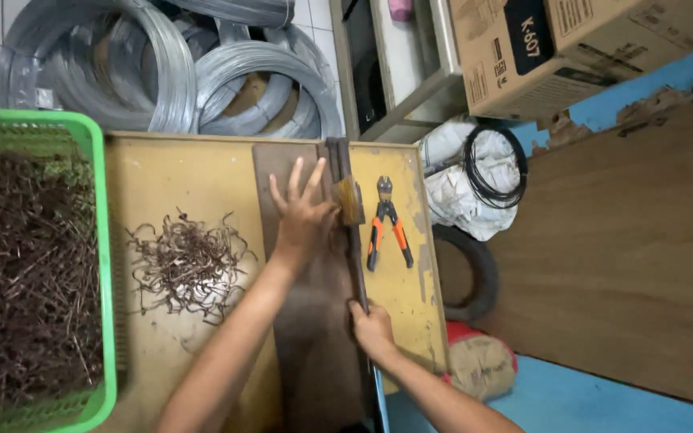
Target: Manually bending short metal wires into a U-shape using a jig on a wooden board and collecting them in a green basket.
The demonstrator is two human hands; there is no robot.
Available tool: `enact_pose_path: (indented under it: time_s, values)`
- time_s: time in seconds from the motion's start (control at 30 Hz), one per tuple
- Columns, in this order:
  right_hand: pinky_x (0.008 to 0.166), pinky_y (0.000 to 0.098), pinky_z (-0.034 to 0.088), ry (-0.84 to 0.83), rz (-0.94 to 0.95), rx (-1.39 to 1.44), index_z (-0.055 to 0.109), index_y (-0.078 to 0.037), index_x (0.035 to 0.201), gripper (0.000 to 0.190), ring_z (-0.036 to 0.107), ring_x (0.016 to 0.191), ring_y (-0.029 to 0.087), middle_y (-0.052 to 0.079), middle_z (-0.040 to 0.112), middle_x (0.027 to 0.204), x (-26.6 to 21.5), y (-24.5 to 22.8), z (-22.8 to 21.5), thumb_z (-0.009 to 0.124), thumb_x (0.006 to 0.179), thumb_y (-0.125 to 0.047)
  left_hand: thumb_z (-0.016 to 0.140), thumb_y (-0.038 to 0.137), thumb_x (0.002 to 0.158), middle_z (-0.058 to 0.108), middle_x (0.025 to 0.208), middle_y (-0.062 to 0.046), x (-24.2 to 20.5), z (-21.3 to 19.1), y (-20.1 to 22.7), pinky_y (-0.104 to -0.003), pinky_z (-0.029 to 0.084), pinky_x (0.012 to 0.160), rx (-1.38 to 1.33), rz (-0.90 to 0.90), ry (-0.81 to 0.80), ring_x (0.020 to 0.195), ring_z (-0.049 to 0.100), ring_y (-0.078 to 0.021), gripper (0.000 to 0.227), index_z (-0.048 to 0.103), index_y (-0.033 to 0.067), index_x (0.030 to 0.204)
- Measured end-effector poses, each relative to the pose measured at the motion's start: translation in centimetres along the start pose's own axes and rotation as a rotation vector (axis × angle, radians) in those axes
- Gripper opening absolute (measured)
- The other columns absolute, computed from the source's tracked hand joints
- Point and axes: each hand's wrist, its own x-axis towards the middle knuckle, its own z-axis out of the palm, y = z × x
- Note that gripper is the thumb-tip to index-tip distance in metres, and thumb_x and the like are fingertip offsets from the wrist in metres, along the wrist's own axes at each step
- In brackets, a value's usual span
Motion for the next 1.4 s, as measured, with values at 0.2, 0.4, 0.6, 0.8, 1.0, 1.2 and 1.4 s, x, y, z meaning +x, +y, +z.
enact_pose_path:
  time_s: [0.2,0.4,0.6,0.8,1.0,1.2,1.4]
  values:
    - [0.046,0.0336,0.044,-0.17,0.068,0.099,0.064,-0.001,0.068,0.039,0.054,0.044,0.022,0.009,0.057,0.053,-0.8,-2.0,-1.4,0.063,0.096,-0.028,0.086,0.024,0.081,0.037,0.163,-0.011,0.6,-0.1,0.2,-0.078,-0.002,0.115,-0.07,-0.046,0.028,0.152,0.024,-0.044,0.012,0.075,0.0195,0.078]
    - [0.04,0.0336,0.04,-0.215,0.095,0.243,0.064,0.001,0.083,0.026,0.049,0.039,0.021,0.008,0.055,0.053,-1.0,-2.4,-1.6,0.063,0.098,-0.02,0.086,0.022,0.08,0.039,0.161,-0.012,0.4,-0.4,0.7,-0.079,0.002,0.115,-0.08,-0.045,0.068,0.152,0.025,-0.043,0.01,0.077,0.0178,0.08]
    - [0.046,0.04,0.051,-0.076,0.084,0.062,0.07,-0.005,0.061,0.04,0.065,0.046,0.027,0.013,0.06,0.049,1.0,0.4,0.2,0.07,0.088,-0.036,0.093,0.024,0.069,0.046,0.159,-0.007,0.3,0.5,0.1,-0.075,0.014,0.111,0.02,-0.036,0.105,0.15,0.03,-0.0441,0.019,0.075,0.0239,0.075]
    - [0.046,0.0402,0.053,-0.087,0.12,0.036,0.07,-0.003,0.064,0.041,0.069,0.047,0.029,0.016,0.063,0.051,1.0,0.7,0.3,0.07,0.088,-0.035,0.092,0.023,0.071,0.047,0.159,-0.007,0.1,1.4,-0.1,-0.075,0.012,0.111,-0.011,-0.049,0.091,0.15,0.03,-0.0433,0.018,0.075,0.0227,0.076]
    - [0.046,0.0386,0.054,-0.099,0.136,0.039,0.07,-0.001,0.067,0.041,0.068,0.048,0.029,0.016,0.063,0.053,0.9,0.0,0.2,0.068,0.09,-0.035,0.092,0.024,0.072,0.046,0.16,-0.007,0.2,1.3,-0.1,-0.074,0.012,0.112,0.013,-0.059,0.079,0.151,0.03,-0.0424,0.017,0.076,0.0248,0.076]
    - [0.048,0.0436,0.053,-0.125,0.108,0.013,0.071,-0.002,0.064,0.044,0.07,0.05,0.031,0.017,0.064,0.052,0.3,-0.8,-0.3,0.069,0.09,-0.038,0.089,0.026,0.076,0.046,0.16,-0.006,0.3,0.0,0.4,-0.074,0.012,0.112,-0.018,-0.063,0.071,0.151,0.029,-0.0413,0.014,0.076,0.0233,0.078]
    - [0.049,0.0363,0.054,-0.174,0.094,0.061,0.071,-0.006,0.064,0.045,0.068,0.044,0.026,0.012,0.062,0.046,0.4,-0.5,-0.3,0.065,0.093,-0.04,0.085,0.026,0.081,0.044,0.16,-0.008,0.4,-1.0,0.5,-0.076,0.013,0.111,-0.055,-0.062,0.032,0.152,0.028,-0.0425,0.01,0.077,0.021,0.08]
